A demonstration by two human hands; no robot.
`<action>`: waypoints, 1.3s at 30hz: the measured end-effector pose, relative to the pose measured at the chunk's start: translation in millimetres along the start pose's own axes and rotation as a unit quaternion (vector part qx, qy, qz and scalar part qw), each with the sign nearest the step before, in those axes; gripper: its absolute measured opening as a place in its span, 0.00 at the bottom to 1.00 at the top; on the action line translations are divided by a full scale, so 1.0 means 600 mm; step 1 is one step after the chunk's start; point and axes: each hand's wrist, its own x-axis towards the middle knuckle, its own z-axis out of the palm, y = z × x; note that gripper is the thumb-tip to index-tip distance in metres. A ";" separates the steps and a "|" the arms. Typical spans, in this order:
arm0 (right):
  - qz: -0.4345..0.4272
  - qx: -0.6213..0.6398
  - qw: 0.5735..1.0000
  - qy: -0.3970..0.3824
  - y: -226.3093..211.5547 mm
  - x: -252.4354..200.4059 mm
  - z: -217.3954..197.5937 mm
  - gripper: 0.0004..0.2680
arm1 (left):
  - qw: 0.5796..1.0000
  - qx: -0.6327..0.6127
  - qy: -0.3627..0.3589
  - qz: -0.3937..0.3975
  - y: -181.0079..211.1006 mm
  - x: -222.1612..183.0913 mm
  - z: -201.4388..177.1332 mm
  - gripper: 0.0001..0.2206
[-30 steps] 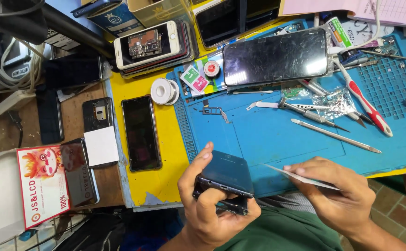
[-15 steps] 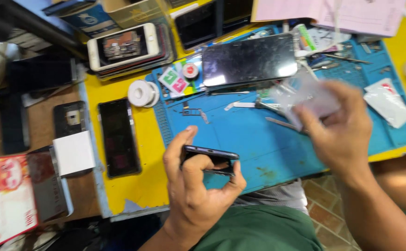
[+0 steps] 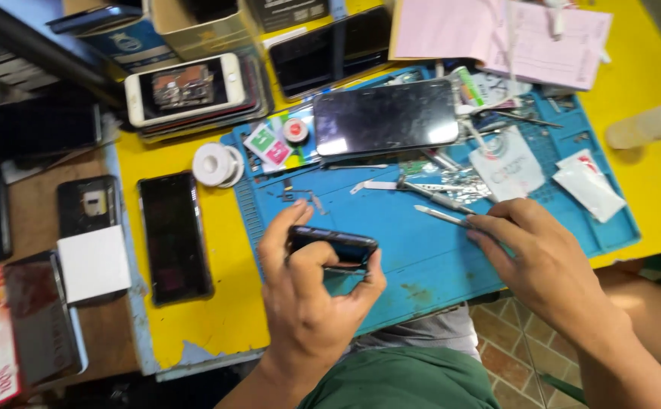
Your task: Using a plastic card and metal pry tool to separate the housing of a mobile phone.
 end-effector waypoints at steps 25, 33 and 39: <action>-0.136 0.248 0.958 0.038 -0.153 -0.010 -0.057 0.12 | 0.998 0.054 -0.022 -0.038 -0.006 0.003 0.010 0.16; -0.176 0.217 0.959 0.045 -0.168 0.002 -0.064 0.13 | 0.998 0.052 -0.019 -0.036 -0.006 0.002 0.007 0.15; -0.217 0.244 0.944 0.056 -0.151 0.013 -0.051 0.09 | 0.998 0.039 -0.022 -0.045 -0.006 -0.001 0.006 0.16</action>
